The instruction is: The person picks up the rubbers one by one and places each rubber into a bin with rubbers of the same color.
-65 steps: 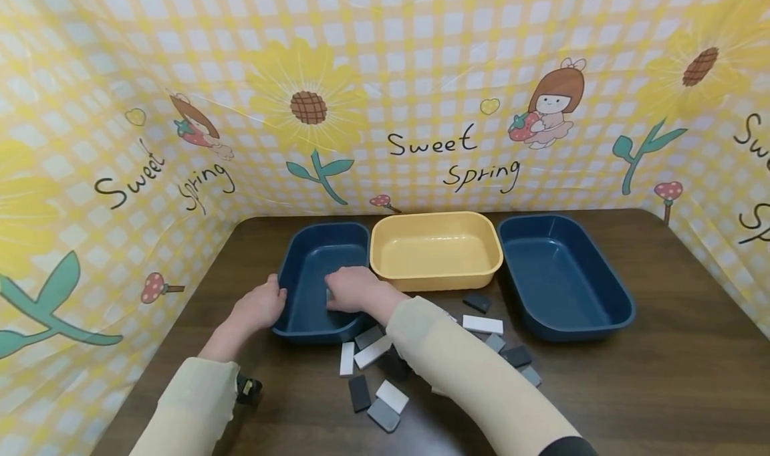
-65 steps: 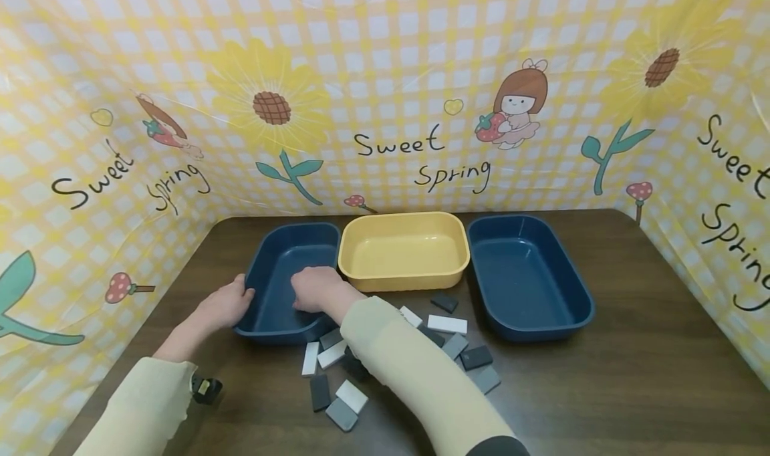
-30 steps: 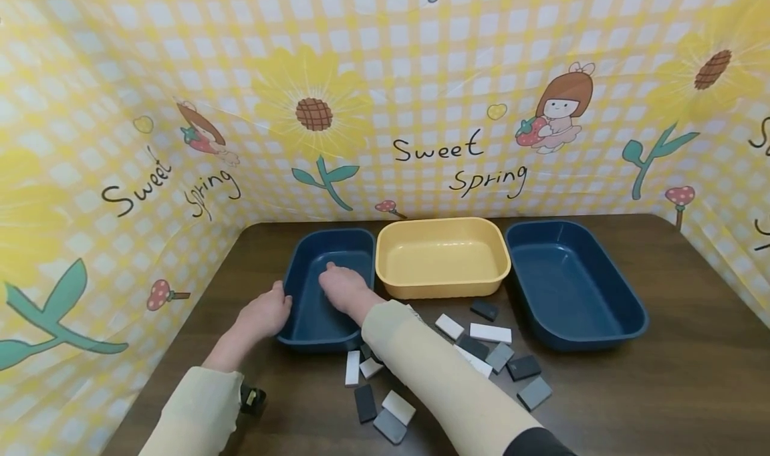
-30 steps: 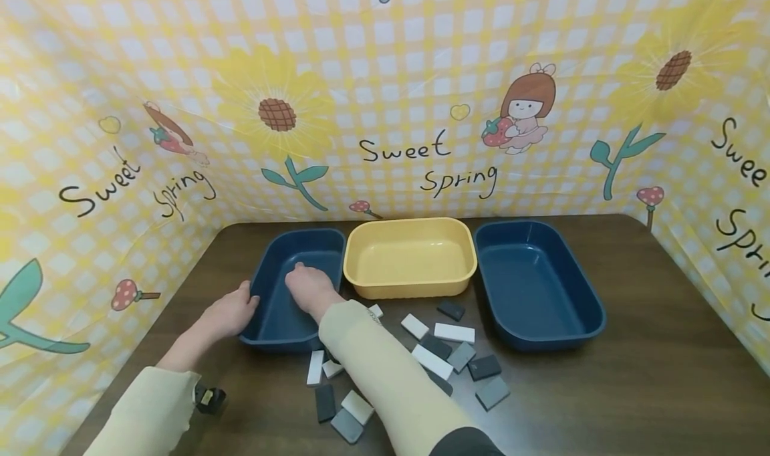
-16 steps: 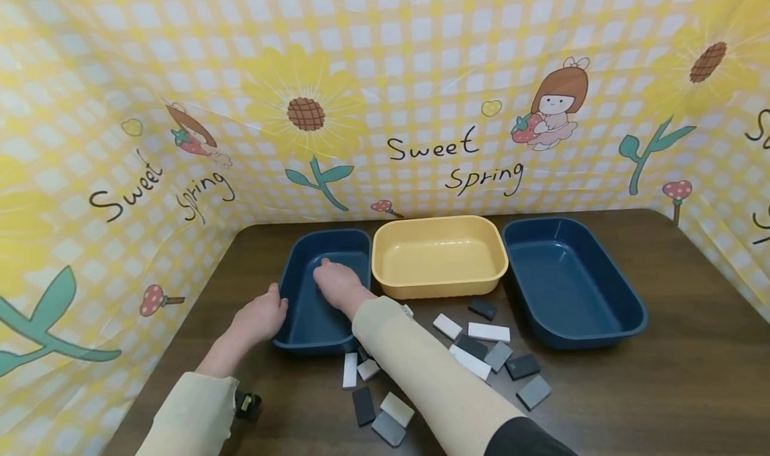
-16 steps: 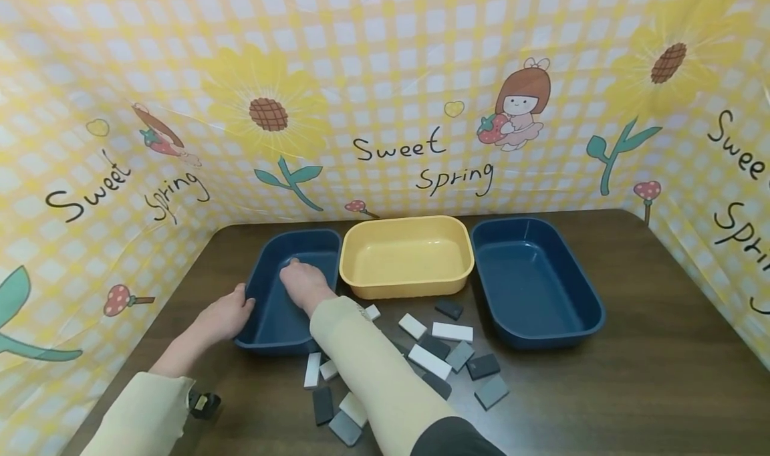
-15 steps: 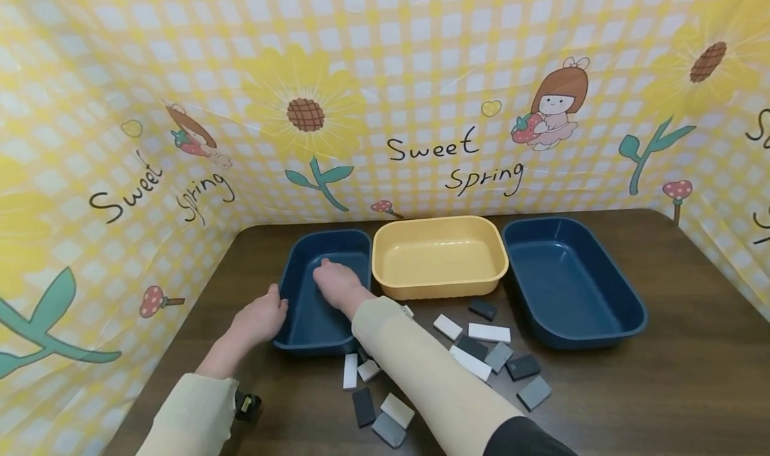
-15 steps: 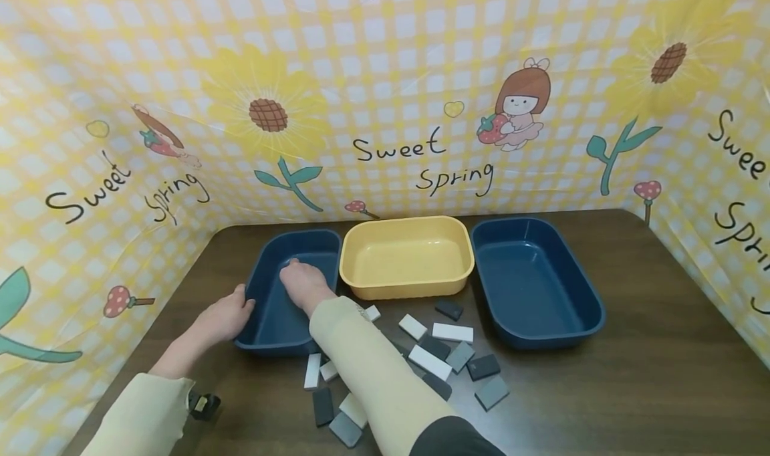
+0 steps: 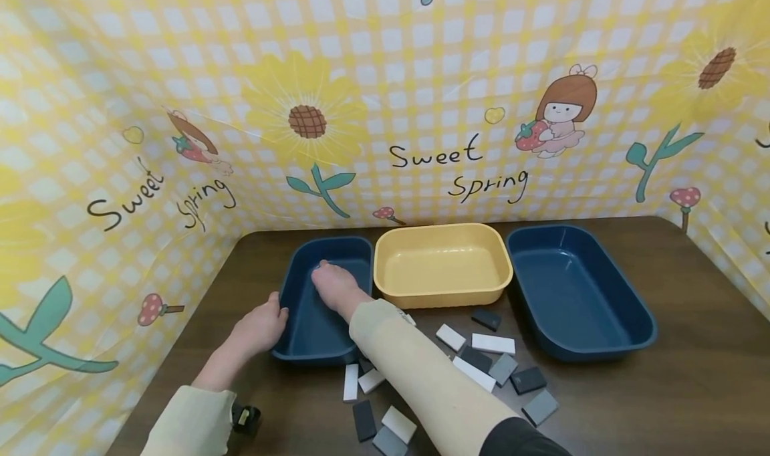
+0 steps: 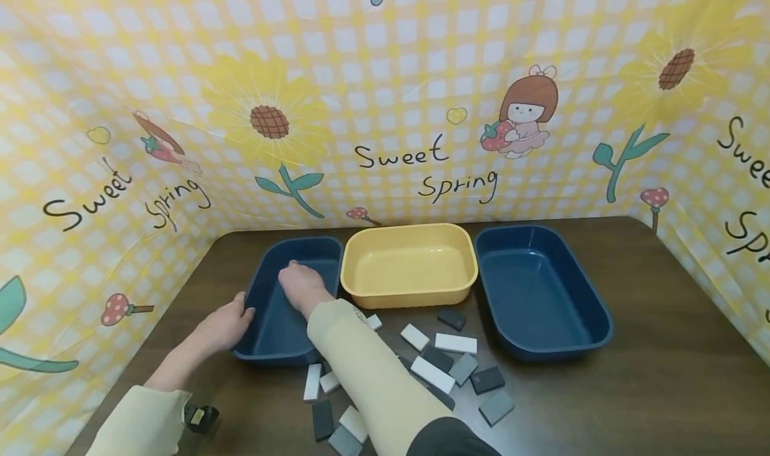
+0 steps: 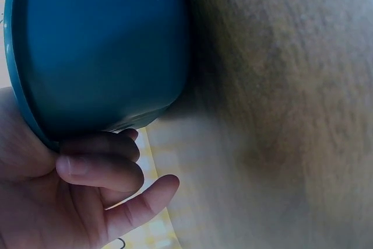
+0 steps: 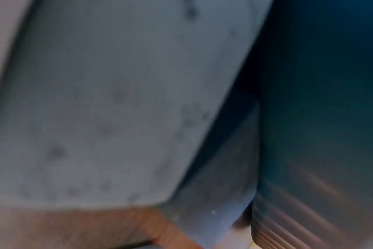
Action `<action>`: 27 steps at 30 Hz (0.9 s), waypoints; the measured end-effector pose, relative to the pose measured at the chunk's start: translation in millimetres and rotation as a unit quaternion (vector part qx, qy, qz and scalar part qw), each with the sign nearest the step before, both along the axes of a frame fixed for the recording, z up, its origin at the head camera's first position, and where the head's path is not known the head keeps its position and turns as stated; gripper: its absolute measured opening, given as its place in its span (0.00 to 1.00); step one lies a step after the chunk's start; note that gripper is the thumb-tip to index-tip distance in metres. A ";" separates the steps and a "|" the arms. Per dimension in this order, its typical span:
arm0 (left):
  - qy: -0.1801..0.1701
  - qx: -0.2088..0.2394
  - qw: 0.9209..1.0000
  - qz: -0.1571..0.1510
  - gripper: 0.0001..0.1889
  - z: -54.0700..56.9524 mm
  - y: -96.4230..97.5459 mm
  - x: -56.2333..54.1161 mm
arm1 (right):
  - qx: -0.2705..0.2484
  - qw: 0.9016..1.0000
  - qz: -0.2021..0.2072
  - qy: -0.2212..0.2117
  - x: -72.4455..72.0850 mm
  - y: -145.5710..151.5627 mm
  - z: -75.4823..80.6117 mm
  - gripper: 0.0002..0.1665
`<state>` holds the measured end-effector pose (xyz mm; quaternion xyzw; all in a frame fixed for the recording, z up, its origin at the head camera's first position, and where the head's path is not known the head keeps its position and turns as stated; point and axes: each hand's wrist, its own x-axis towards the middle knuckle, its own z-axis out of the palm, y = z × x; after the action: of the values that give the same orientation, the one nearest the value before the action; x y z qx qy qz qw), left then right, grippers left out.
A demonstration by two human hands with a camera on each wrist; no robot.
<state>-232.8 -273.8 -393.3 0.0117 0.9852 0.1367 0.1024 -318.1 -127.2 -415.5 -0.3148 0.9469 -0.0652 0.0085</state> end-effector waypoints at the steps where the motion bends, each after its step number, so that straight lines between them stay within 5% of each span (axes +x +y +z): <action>1: -0.001 0.002 1.000 0.000 0.25 -0.3 0.4 0.2 | -0.006 1.000 -0.004 -0.005 0.0 0.5 -0.2 0.18; 14: -0.008 -0.007 1.000 0.001 0.26 1.0 4.8 0.2 | -0.066 0.997 -0.024 -0.038 3.3 6.5 -0.6 0.16; 27: -0.010 -0.013 1.000 0.005 0.26 2.0 1.2 0.8 | -0.048 0.999 0.018 0.012 28.1 34.1 42.8 0.12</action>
<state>-232.1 -272.6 -391.2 0.0040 0.9859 0.1242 0.1121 -290.0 -93.1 -372.7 -0.3324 0.9369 -0.1067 -0.0165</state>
